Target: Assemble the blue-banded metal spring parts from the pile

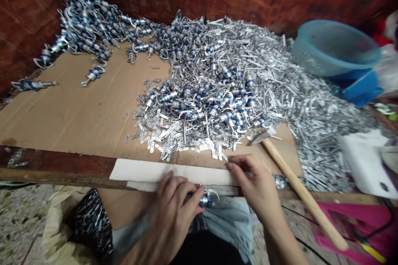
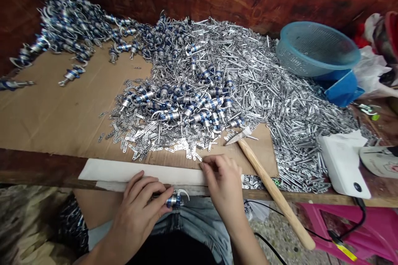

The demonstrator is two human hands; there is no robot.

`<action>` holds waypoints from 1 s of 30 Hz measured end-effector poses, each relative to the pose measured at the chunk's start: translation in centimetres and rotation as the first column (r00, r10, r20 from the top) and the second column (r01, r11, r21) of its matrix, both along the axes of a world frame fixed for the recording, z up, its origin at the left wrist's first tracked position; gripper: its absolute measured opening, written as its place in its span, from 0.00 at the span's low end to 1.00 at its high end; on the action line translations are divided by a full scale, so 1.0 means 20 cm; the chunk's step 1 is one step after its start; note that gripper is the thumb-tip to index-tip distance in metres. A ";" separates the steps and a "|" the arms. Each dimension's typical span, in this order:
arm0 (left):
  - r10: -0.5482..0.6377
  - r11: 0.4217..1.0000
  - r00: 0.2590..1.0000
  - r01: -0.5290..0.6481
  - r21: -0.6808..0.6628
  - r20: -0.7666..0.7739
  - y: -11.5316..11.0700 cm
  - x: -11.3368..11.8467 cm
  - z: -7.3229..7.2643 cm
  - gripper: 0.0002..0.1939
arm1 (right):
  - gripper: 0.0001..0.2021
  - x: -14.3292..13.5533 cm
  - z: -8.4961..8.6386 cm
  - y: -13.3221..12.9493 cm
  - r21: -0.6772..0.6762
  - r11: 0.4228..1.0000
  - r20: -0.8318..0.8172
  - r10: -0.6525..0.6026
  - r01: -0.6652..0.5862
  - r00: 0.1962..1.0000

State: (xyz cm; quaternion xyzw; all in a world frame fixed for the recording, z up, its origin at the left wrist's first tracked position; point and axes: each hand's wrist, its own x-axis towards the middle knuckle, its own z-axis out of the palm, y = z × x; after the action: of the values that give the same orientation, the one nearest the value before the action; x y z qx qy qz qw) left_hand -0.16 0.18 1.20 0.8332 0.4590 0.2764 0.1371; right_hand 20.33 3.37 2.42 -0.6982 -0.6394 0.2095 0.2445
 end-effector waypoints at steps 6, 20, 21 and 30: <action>0.039 0.999 0.980 -0.040 -0.001 0.195 -0.01 0.01 -0.01 0.06 | 0.04 -0.02 0.00 0.10 0.012 0.994 0.186 0.101 -0.105 0.977; 0.030 0.994 0.984 -0.047 0.097 0.176 0.00 0.00 -0.01 0.04 | 0.07 -0.19 0.03 -0.11 -0.025 0.885 0.006 0.466 -0.466 0.885; 0.027 0.995 0.984 -0.044 0.089 0.178 0.00 0.00 -0.01 0.04 | 0.05 -0.18 0.03 -0.09 -0.040 0.900 -0.045 0.433 -0.434 0.900; 0.018 0.999 0.966 -0.026 0.029 0.257 0.00 0.00 -0.02 0.03 | 0.28 0.37 -0.06 0.07 0.258 0.910 0.471 -0.413 0.326 0.780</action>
State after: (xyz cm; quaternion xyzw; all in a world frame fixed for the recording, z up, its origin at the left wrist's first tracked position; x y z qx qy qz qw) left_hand -0.23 0.15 0.81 0.7873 0.4422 0.3908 0.1787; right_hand 27.68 4.85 1.29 -0.8179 -0.5463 -0.0899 0.1567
